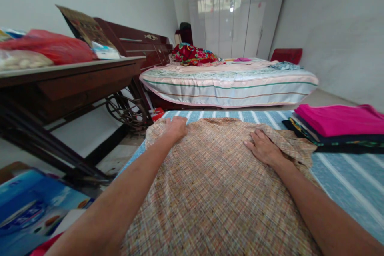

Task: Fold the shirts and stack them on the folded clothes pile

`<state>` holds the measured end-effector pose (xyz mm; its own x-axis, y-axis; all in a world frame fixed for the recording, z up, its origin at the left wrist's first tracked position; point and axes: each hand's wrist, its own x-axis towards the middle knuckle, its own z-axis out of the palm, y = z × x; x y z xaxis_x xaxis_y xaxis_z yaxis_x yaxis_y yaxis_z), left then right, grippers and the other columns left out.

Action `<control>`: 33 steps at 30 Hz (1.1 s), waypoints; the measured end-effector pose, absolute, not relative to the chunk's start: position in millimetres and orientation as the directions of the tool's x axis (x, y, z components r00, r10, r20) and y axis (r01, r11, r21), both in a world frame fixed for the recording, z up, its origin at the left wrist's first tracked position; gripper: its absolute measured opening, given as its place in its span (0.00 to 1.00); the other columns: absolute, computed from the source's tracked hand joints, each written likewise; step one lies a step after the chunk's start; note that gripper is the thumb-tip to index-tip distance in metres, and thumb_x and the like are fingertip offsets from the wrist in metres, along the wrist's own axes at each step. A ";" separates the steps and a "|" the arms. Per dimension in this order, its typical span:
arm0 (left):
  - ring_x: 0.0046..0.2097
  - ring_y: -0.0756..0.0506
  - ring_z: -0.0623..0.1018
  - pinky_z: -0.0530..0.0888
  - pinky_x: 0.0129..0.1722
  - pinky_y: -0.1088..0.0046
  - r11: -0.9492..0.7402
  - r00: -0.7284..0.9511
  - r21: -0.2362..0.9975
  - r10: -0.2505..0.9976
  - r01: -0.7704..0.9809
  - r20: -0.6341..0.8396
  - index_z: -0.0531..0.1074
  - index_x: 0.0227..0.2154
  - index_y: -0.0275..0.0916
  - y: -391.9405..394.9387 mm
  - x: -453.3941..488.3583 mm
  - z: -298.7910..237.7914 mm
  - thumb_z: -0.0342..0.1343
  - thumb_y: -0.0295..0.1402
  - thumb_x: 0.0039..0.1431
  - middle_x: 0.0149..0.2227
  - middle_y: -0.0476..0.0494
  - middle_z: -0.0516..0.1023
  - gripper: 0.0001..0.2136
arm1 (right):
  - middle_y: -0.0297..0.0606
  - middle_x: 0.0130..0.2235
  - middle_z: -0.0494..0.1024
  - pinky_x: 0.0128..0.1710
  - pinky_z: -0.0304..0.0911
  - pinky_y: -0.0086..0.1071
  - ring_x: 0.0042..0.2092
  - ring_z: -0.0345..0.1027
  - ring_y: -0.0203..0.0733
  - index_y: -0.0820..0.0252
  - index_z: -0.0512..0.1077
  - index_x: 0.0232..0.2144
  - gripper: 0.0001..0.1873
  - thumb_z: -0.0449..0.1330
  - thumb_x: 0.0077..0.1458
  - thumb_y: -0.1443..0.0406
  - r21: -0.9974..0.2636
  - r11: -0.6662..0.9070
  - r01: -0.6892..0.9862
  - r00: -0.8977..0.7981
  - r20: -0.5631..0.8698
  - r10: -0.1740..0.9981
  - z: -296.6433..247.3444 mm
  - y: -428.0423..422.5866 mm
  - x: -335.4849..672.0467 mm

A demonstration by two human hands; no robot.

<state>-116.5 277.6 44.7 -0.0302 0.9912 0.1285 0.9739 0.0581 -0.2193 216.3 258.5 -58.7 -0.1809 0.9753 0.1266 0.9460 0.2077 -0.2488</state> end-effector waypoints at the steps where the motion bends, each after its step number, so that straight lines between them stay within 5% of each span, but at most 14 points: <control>1: 0.55 0.39 0.68 0.61 0.55 0.58 0.059 -0.036 -0.212 0.993 0.975 0.112 0.69 0.50 0.40 281.8 -114.7 43.5 0.49 0.32 0.56 0.52 0.38 0.72 0.18 | 0.54 0.64 0.50 0.62 0.42 0.42 0.65 0.39 0.51 0.71 0.57 0.59 0.35 0.42 0.61 0.49 -0.252 0.209 0.945 -0.181 0.129 0.975 -58.9 258.6 216.3; 7: 0.49 0.35 0.73 0.66 0.50 0.54 0.107 -0.092 -0.229 0.993 0.968 0.073 0.75 0.41 0.33 292.6 -119.0 32.4 0.48 0.31 0.56 0.44 0.30 0.77 0.14 | 0.52 0.64 0.50 0.62 0.42 0.41 0.65 0.41 0.50 0.70 0.57 0.59 0.35 0.42 0.61 0.49 -0.257 0.205 0.944 -0.177 0.127 0.976 -57.5 258.6 215.9; 13: 0.49 0.36 0.73 0.70 0.45 0.62 0.090 -0.061 -0.250 0.991 0.964 0.121 0.74 0.43 0.32 290.2 -124.4 26.2 0.46 0.27 0.57 0.45 0.28 0.75 0.16 | 0.55 0.64 0.50 0.62 0.42 0.41 0.65 0.40 0.51 0.71 0.57 0.59 0.35 0.42 0.61 0.49 -0.259 0.213 0.942 -0.185 0.127 0.974 -56.3 258.1 215.5; 20: 0.51 0.35 0.70 0.66 0.48 0.55 0.161 -0.103 -0.251 0.968 0.955 0.227 0.73 0.43 0.31 291.5 -105.9 27.2 0.42 0.22 0.57 0.45 0.29 0.73 0.17 | 0.52 0.64 0.51 0.62 0.43 0.42 0.65 0.42 0.51 0.68 0.60 0.57 0.32 0.43 0.61 0.50 -0.276 0.216 0.936 -0.185 0.134 0.973 -54.5 257.8 215.1; 28: 0.52 0.41 0.67 0.67 0.49 0.67 -0.077 0.127 -0.195 0.957 0.978 0.261 0.71 0.45 0.36 294.0 -55.8 37.8 0.44 0.28 0.59 0.48 0.38 0.71 0.15 | 0.55 0.63 0.50 0.61 0.45 0.41 0.64 0.44 0.53 0.70 0.59 0.57 0.32 0.43 0.62 0.51 -0.275 0.210 0.938 -0.184 0.117 0.976 -47.2 254.2 212.3; 33: 0.52 0.39 0.67 0.68 0.48 0.64 -0.101 0.135 -0.167 0.969 0.981 0.207 0.71 0.45 0.35 313.7 -29.5 36.7 0.47 0.30 0.58 0.47 0.35 0.72 0.14 | 0.55 0.63 0.50 0.61 0.43 0.41 0.65 0.41 0.52 0.70 0.59 0.58 0.31 0.44 0.62 0.51 -0.275 0.195 0.942 -0.171 0.107 0.979 -43.0 251.8 210.2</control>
